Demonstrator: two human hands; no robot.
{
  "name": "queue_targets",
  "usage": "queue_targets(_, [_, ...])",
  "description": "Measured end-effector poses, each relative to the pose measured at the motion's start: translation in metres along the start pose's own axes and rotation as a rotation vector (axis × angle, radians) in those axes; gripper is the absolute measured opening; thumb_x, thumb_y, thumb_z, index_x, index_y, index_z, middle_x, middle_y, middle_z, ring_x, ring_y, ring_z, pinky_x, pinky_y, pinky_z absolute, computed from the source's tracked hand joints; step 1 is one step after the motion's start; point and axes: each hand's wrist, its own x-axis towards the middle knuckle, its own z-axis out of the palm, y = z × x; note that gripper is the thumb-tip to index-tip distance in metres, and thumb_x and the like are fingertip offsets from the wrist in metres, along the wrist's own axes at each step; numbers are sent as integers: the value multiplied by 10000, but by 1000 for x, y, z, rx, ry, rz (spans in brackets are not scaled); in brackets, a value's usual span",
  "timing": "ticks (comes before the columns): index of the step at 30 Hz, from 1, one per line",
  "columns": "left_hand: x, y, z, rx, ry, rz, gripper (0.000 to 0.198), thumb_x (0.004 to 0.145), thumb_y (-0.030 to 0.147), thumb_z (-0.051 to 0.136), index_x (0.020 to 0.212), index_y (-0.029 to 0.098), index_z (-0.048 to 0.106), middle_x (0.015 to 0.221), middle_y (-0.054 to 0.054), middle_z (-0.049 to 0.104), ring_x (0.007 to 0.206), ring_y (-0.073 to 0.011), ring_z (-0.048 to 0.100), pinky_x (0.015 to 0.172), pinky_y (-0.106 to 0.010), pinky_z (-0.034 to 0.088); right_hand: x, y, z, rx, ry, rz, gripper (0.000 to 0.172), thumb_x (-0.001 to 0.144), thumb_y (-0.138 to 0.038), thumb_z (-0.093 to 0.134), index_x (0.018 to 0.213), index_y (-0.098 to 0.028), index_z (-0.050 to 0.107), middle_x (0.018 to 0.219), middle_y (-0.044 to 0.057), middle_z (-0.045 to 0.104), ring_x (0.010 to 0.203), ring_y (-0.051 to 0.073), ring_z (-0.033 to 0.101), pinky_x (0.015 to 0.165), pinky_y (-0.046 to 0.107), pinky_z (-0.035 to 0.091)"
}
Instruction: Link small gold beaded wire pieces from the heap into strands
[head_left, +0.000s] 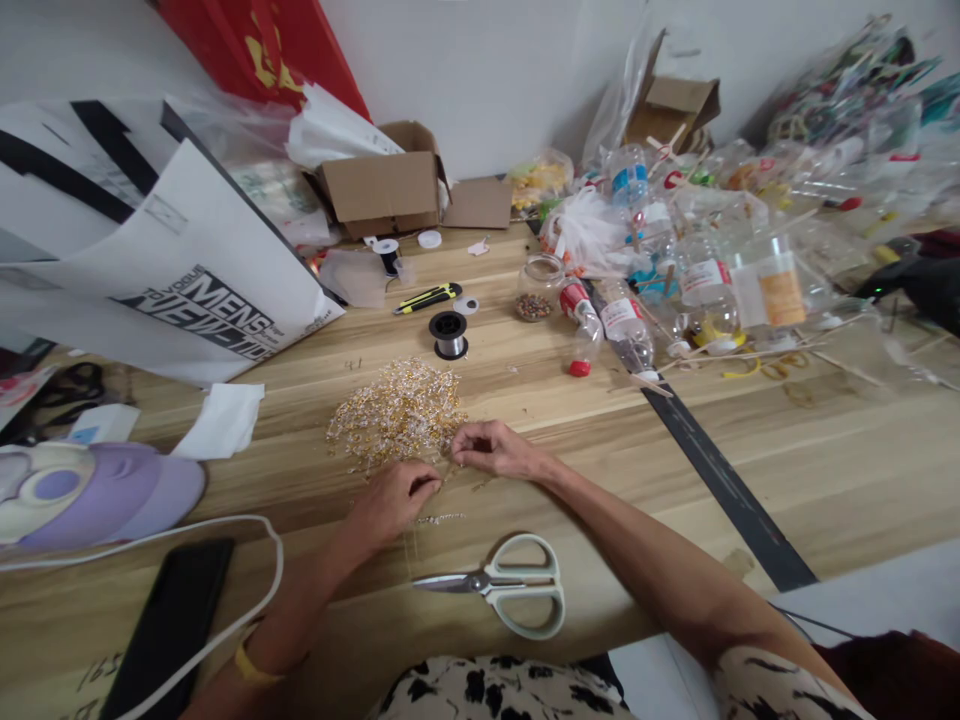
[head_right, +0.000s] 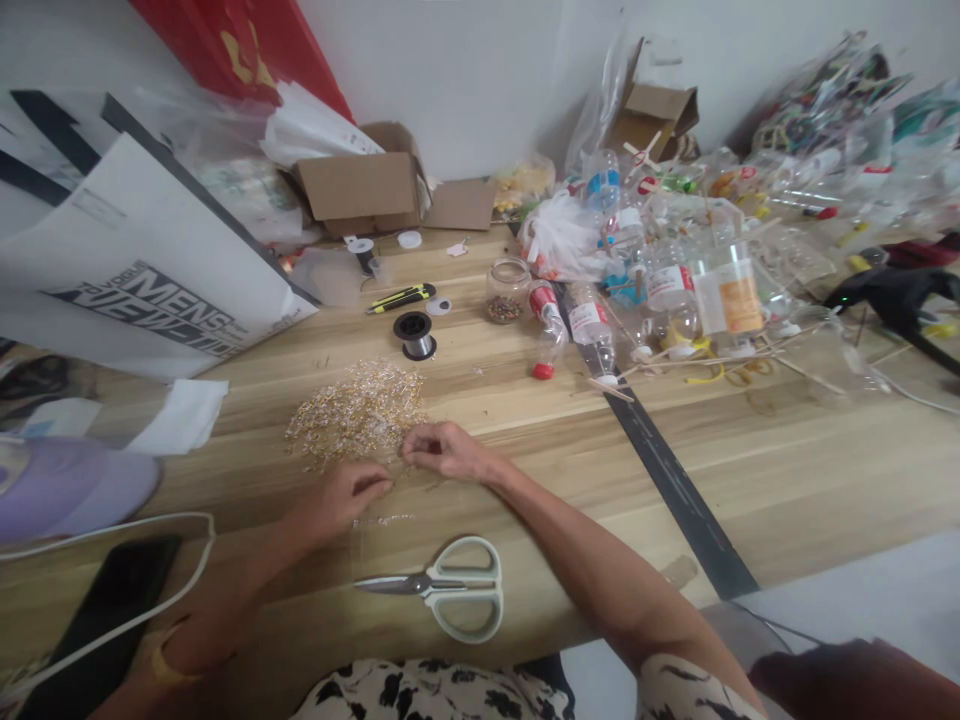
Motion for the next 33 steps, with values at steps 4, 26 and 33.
queue_targets(4, [-2, -2, 5, 127, 30, 68, 212, 836, 207, 502, 744, 186, 691, 785, -62, 687, 753, -205, 609, 698, -292, 415, 0, -1, 2, -62, -14, -7, 234, 851, -365, 592, 795, -138, 595, 661, -21, 509, 582, 89, 419, 549, 205, 339])
queue_targets(26, [5, -20, 3, 353, 173, 237, 134, 866, 165, 513, 836, 182, 642, 834, -49, 627, 803, -187, 575, 728, -279, 418, 1, -6, 5, -41, -3, 53, 142, 806, -267, 608, 757, -135, 586, 656, -16, 513, 581, 94, 430, 556, 213, 341])
queue_targets(33, [18, -18, -2, 486, 135, 308, 169, 897, 140, 485, 786, 162, 611, 812, -43, 602, 777, -173, 557, 719, -289, 427, 2, -7, 4, -15, 14, 65, 157, 791, -279, 622, 750, -133, 580, 659, -21, 513, 580, 87, 430, 558, 208, 335])
